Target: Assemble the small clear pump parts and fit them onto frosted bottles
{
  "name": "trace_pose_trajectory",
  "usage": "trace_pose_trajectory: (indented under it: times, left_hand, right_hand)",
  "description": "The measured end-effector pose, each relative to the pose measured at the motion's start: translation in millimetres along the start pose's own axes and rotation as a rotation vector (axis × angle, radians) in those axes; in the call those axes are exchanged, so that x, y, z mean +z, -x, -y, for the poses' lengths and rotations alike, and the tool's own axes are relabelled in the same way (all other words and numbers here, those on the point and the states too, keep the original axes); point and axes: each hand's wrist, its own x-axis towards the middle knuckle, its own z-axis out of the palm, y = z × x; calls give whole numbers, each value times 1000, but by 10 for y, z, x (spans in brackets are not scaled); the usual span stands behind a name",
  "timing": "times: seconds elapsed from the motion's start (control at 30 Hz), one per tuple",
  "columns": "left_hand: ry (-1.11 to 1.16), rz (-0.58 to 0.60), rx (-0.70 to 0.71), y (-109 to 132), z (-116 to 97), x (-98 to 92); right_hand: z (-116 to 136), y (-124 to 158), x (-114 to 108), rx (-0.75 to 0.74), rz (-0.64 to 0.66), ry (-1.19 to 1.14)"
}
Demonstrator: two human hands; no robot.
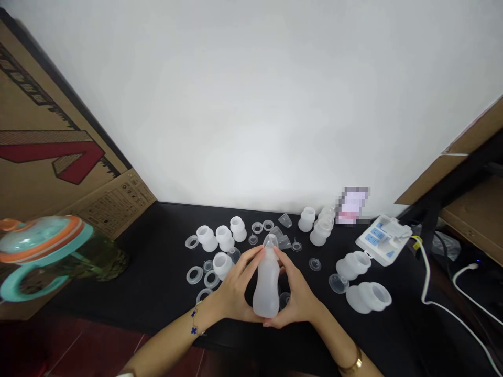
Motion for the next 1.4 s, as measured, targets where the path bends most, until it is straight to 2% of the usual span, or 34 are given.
trace_pose_trajectory:
  times: [0.17,0.27,0.43,0.77,0.97,1.17,1.4]
  left_hand:
    - [48,-1,-49,22,17,71]
    - [120,27,-13,45,63,151]
    - [182,86,-57,44,85,204]
    - [57,2,-5,121,165,255]
    - [66,11,-46,146,167,246]
    - [23,-5,-1,146,166,241]
    - [26,-23,-9,144,151,246]
  right_hand:
    - [0,6,-2,-24,-16,32]
    - [43,-14,-4,-23,-12,83]
    - [153,-82,-17,-47,14,110]
    - [202,-115,-49,-67,18,127]
    - [207,-106,-57,-47,22,129]
    - [175,-85,-54,-47,16,158]
    - [206,-101,-63,-72,13,158]
